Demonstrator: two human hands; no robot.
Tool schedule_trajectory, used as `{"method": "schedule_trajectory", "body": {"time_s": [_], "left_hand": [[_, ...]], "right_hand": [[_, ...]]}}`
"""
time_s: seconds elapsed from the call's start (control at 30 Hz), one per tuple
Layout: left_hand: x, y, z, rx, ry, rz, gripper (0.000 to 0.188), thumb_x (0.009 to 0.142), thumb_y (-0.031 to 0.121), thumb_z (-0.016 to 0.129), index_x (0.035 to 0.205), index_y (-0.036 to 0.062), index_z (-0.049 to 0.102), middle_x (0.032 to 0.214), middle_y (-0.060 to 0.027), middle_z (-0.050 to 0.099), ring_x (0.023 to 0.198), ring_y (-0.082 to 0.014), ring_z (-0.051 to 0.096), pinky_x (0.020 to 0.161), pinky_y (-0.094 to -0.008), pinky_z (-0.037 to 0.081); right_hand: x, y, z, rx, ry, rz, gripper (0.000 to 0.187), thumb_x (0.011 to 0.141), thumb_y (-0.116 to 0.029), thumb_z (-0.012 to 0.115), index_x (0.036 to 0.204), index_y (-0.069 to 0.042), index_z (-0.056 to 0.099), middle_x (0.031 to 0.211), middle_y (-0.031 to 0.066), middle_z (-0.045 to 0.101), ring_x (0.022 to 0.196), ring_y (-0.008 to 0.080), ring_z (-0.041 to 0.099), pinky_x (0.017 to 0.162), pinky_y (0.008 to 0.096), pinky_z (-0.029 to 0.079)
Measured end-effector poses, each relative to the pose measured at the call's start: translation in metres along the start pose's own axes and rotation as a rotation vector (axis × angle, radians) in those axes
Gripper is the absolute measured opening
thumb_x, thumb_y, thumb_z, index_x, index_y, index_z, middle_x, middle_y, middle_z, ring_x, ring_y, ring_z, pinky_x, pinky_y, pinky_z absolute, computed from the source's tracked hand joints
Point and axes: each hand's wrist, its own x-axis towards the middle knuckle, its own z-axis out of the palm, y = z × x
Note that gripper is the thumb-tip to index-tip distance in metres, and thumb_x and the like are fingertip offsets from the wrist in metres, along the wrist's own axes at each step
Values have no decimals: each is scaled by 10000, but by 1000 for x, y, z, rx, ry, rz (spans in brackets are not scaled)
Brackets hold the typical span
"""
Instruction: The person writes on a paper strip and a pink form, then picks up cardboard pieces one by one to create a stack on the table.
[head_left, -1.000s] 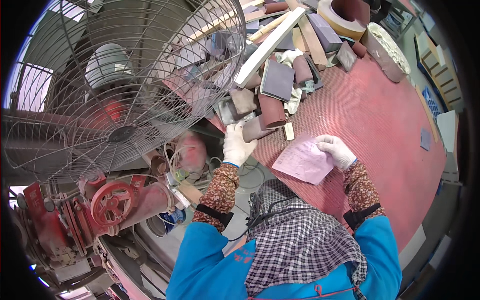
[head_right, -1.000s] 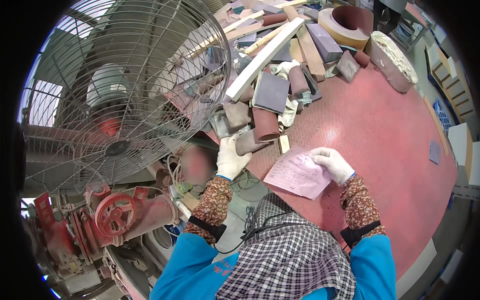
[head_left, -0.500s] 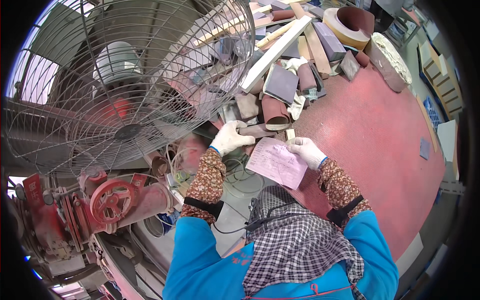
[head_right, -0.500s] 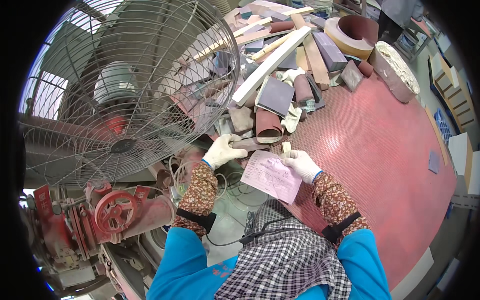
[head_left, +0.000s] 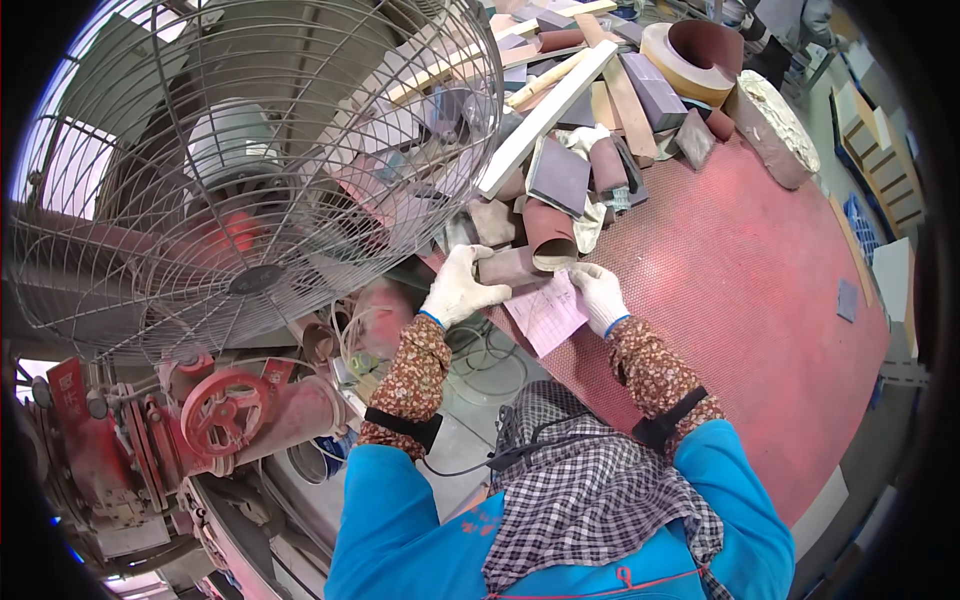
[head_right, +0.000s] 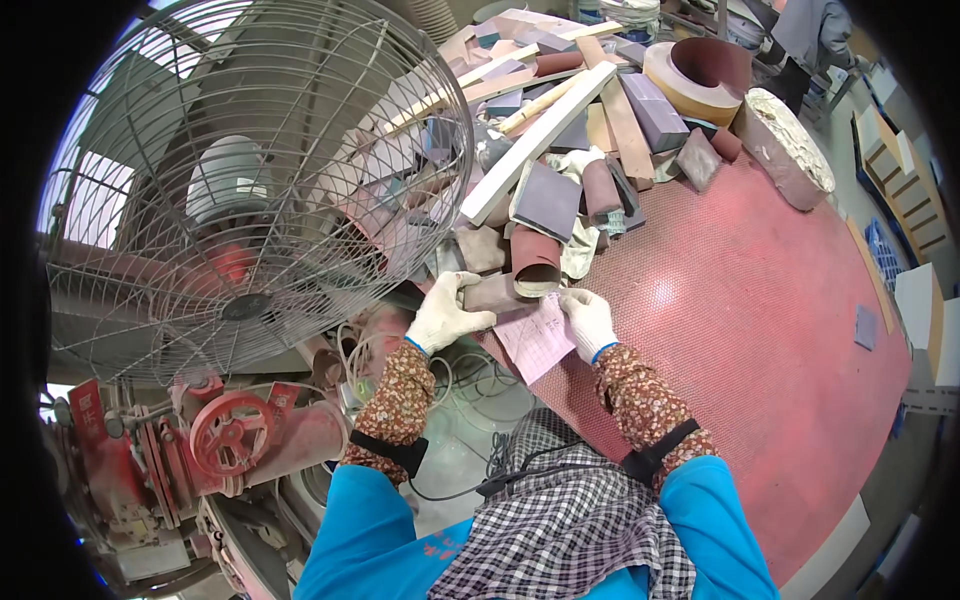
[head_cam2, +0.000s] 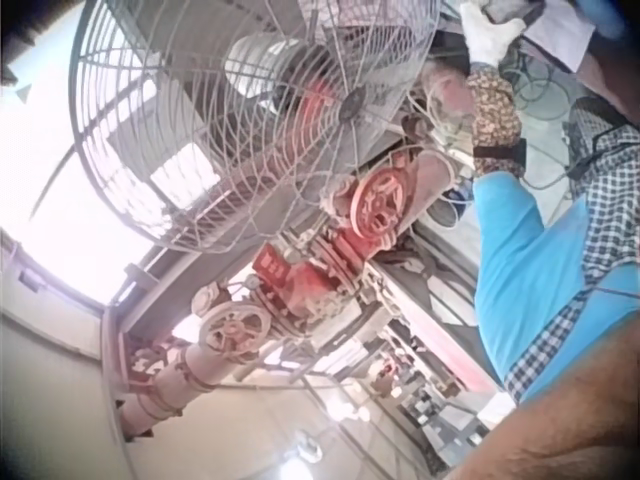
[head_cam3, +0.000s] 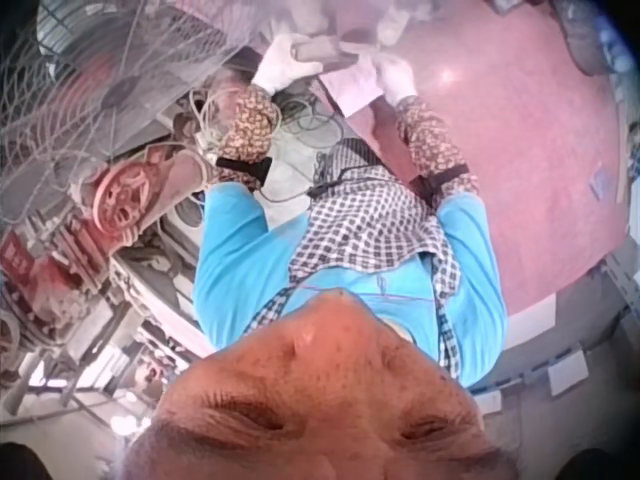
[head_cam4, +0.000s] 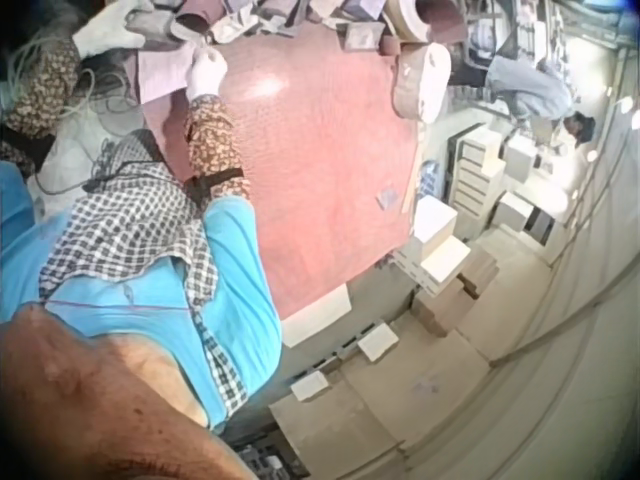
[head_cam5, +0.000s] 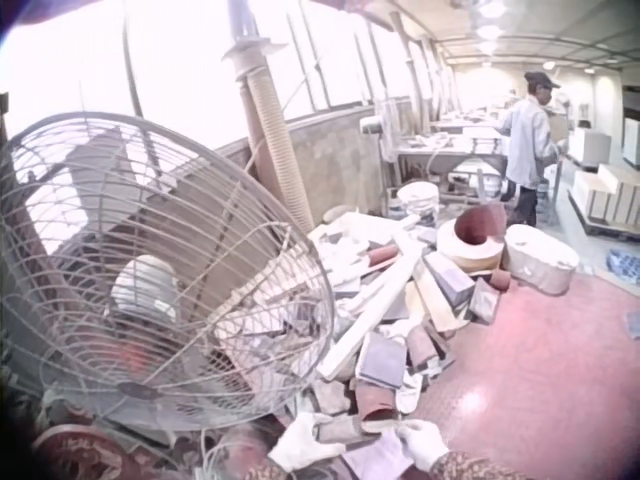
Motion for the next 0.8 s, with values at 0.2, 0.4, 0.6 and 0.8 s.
{"method": "schedule_trajectory", "body": {"time_s": [0.2, 0.4, 0.6, 0.8], "left_hand": [[-6, -12, 18, -33, 138, 60, 820, 677, 298, 912, 1347, -40, 581, 1267, -177, 585, 1201, -298, 611, 1040, -392, 508], [-4, -18, 14, 46, 113, 101, 799, 718, 165, 904, 1369, -66, 502, 1246, -158, 634, 1099, -208, 662, 963, -350, 561], [-4, 7, 13, 188, 116, 123, 728, 674, 241, 890, 1301, 14, 597, 1230, -172, 568, 1176, -330, 606, 1032, -405, 512], [-8, -14, 24, 318, 150, 57, 740, 677, 226, 896, 1315, 46, 566, 1246, -175, 546, 1199, -365, 579, 1031, -436, 512]], "right_hand": [[-17, 10, 27, -159, 153, -30, 254, 995, -91, 637, 1178, 70, 706, 1026, 116, 741, 899, 175, 680, 805, 311, 551], [-26, 17, 50, 225, 208, 40, 341, 1013, -102, 640, 1307, 69, 609, 1106, 143, 706, 934, 201, 672, 843, 331, 566], [-15, 41, 67, -64, 315, -72, 241, 1001, -64, 606, 1231, 6, 613, 1023, 85, 689, 828, 161, 650, 733, 316, 547], [-31, 28, 78, -431, 346, -176, 357, 965, -147, 568, 1297, -17, 577, 1099, 249, 709, 1035, 424, 692, 944, 452, 531]]}}
